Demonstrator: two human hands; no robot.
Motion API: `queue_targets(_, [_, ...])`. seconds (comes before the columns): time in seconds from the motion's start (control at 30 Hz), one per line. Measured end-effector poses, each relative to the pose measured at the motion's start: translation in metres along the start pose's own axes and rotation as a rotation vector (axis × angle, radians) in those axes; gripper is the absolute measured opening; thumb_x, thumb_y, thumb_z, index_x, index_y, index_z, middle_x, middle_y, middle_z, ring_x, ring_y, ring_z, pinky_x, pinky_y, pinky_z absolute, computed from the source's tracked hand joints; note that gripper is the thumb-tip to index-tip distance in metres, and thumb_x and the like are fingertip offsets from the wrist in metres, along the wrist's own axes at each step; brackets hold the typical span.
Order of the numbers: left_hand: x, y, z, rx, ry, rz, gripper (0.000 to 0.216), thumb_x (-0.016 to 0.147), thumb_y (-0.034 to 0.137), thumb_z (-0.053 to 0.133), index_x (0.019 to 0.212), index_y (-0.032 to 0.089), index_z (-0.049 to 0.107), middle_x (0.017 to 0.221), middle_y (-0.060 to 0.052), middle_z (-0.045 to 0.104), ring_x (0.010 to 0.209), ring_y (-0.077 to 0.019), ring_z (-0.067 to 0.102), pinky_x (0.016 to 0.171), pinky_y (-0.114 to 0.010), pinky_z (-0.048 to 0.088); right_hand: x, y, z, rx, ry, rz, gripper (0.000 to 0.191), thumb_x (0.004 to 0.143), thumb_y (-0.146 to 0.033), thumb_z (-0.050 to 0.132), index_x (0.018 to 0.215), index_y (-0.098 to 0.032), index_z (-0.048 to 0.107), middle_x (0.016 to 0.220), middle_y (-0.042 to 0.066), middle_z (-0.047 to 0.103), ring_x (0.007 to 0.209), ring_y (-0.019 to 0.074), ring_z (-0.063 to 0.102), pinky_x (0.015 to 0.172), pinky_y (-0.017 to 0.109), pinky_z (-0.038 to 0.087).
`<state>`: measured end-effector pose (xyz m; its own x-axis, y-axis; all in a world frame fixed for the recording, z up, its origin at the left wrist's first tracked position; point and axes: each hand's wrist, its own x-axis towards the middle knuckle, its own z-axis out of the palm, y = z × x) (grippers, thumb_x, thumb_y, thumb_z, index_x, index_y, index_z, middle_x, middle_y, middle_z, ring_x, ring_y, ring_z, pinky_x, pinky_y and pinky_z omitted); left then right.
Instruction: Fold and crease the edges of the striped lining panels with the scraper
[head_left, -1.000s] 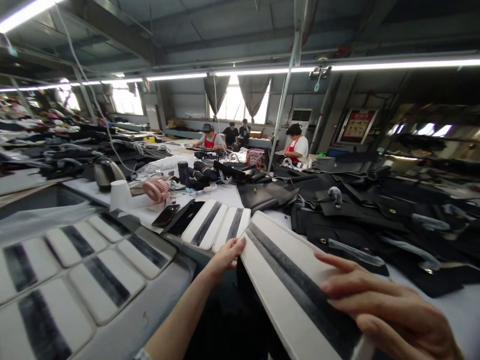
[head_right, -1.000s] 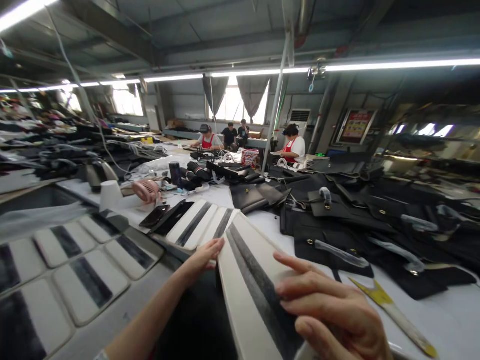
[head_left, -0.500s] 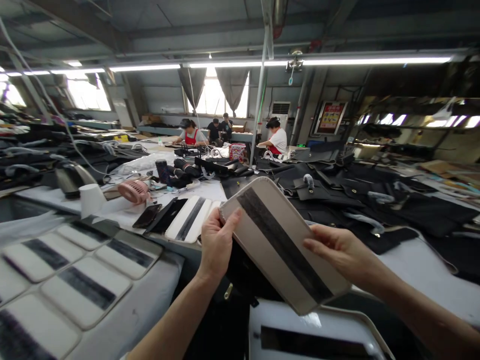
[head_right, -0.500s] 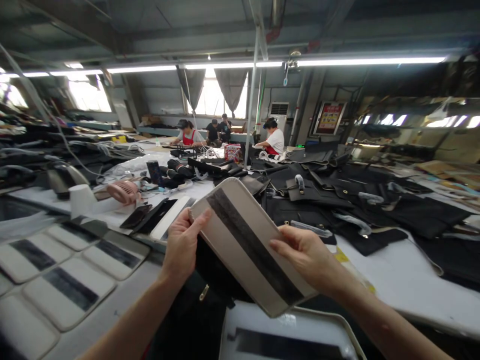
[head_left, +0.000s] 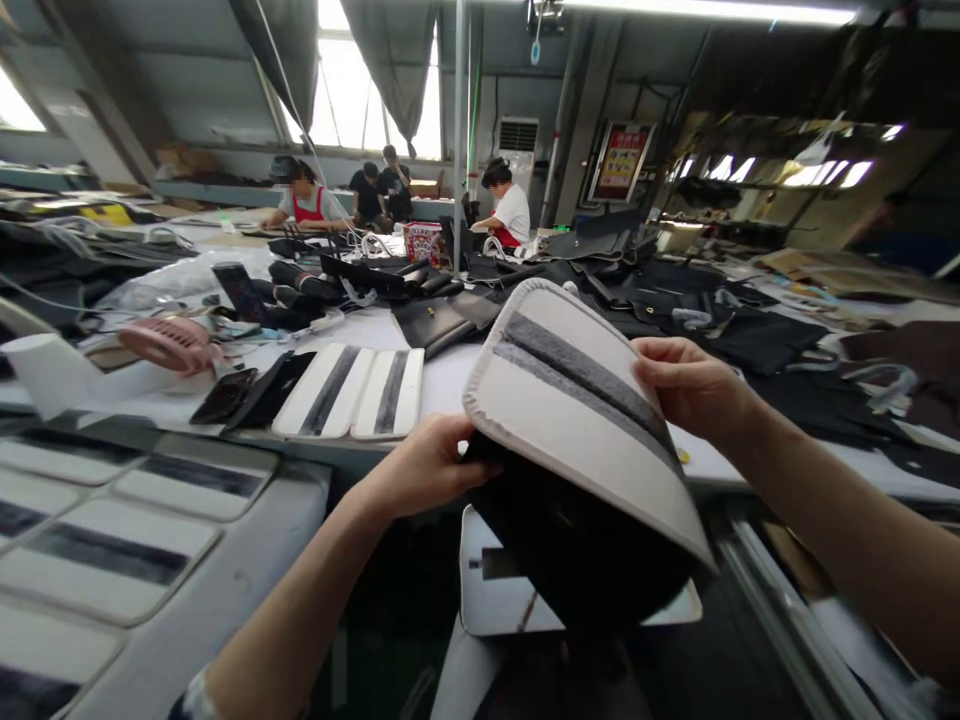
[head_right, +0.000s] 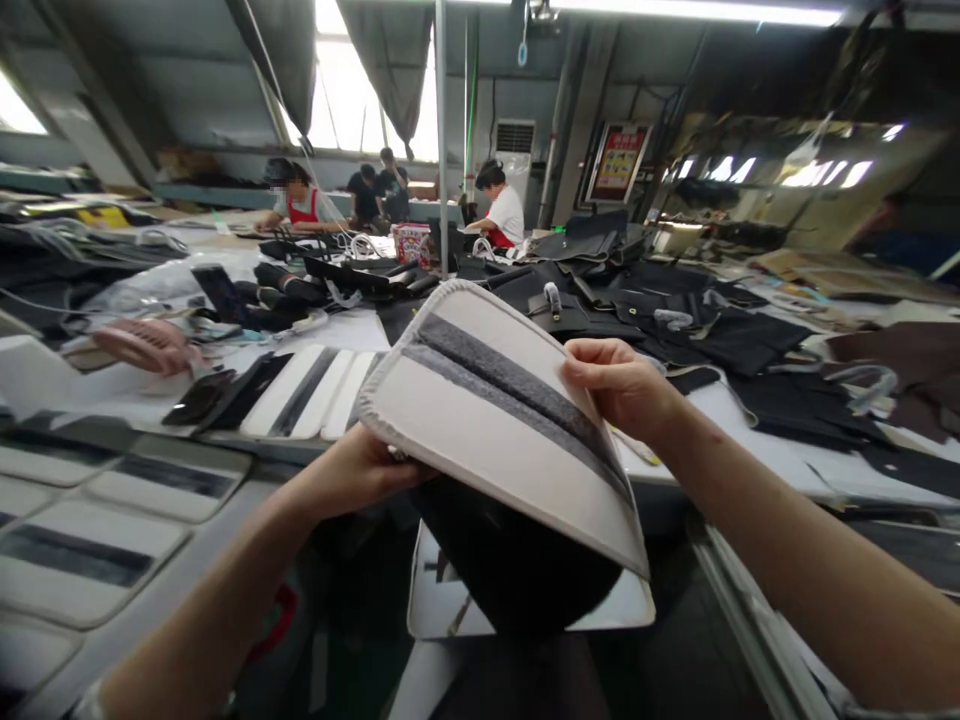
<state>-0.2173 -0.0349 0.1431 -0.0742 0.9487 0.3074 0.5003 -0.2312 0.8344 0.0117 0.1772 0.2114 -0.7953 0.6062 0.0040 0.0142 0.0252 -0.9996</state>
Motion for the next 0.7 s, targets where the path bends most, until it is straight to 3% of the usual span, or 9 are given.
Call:
queue_targets(0.2, [-0.003, -0.011, 0.002, 0.170, -0.147, -0.023, 0.017, 0.073, 0.016, 0.069, 0.088, 0.022, 0.075, 0.079, 0.000, 0.071, 0.076, -0.0227, 0.066, 0.071, -0.029, 0.051, -0.006, 0.020, -0.023, -0.055, 0.029, -0.049, 0.038, 0.056, -0.049, 0.084, 0.066, -0.019, 0.063, 0.061, -0.001, 0.057, 0.052, 0.0117, 0.049, 0.052, 0.024, 0.035])
queue_targets(0.43, [-0.021, -0.016, 0.015, 0.557, -0.037, -0.028, 0.003, 0.082, 0.022, 0.061, 0.083, 0.024, 0.063, 0.083, -0.004, 0.067, 0.077, -0.0220, 0.062, 0.067, -0.029, 0.044, -0.007, 0.048, -0.034, -0.023, 0.009, -0.024, 0.038, 0.059, -0.048, 0.084, 0.069, -0.018, 0.064, 0.061, -0.001, 0.057, 0.052, 0.0118, 0.048, 0.051, 0.023, 0.032])
queue_targets(0.7, [-0.033, 0.000, 0.024, 0.488, -0.172, -0.129, 0.009, 0.085, 0.020, 0.060, 0.079, 0.022, 0.054, 0.079, 0.001, 0.061, 0.073, -0.0167, 0.057, 0.063, -0.026, 0.036, -0.014, 0.061, -0.040, 0.051, 0.043, 0.034, 0.040, 0.057, -0.045, 0.088, 0.064, -0.016, 0.061, 0.059, -0.002, 0.054, 0.051, 0.0098, 0.047, 0.048, 0.021, 0.033])
